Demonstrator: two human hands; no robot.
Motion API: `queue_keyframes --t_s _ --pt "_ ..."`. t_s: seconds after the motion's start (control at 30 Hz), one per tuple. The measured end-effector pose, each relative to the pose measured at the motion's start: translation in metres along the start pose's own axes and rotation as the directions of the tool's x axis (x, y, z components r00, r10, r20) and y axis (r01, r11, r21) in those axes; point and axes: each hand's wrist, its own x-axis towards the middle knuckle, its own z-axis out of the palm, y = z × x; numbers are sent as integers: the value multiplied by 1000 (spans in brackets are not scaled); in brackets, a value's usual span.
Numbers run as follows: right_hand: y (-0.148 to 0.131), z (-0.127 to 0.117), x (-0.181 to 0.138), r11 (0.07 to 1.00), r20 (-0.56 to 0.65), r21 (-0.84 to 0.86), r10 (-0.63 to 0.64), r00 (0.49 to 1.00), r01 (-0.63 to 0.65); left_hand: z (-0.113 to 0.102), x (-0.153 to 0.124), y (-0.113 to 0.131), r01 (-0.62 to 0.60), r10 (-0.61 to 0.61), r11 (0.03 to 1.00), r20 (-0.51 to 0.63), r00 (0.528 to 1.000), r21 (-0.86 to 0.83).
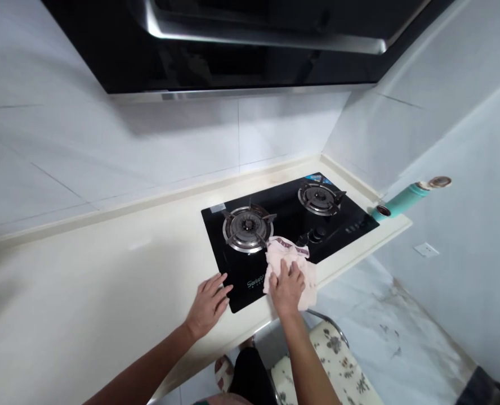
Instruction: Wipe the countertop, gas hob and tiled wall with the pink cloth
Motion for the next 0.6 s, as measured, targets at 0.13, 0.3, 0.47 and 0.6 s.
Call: queue_keyframes --t_s 0.13,0.3,0.47,0.6 --pt "-7 10 31 996 23 56 -75 997 74 -1 0 -1 2 -2 1000 0 1000 -3" --pt "-23 22 115 997 -1 73 -20 1000 20 -2 -1 -3 -17 16 1000 19 1000 21" --pt "-28 33 200 996 -48 40 85 995 -83 -2 -3 -7 -39 37 996 30 999 75" --pt "-24 35 261 998 -39 -22 57 998 -58 0 -5 -6 -44 43 994 13 999 98"
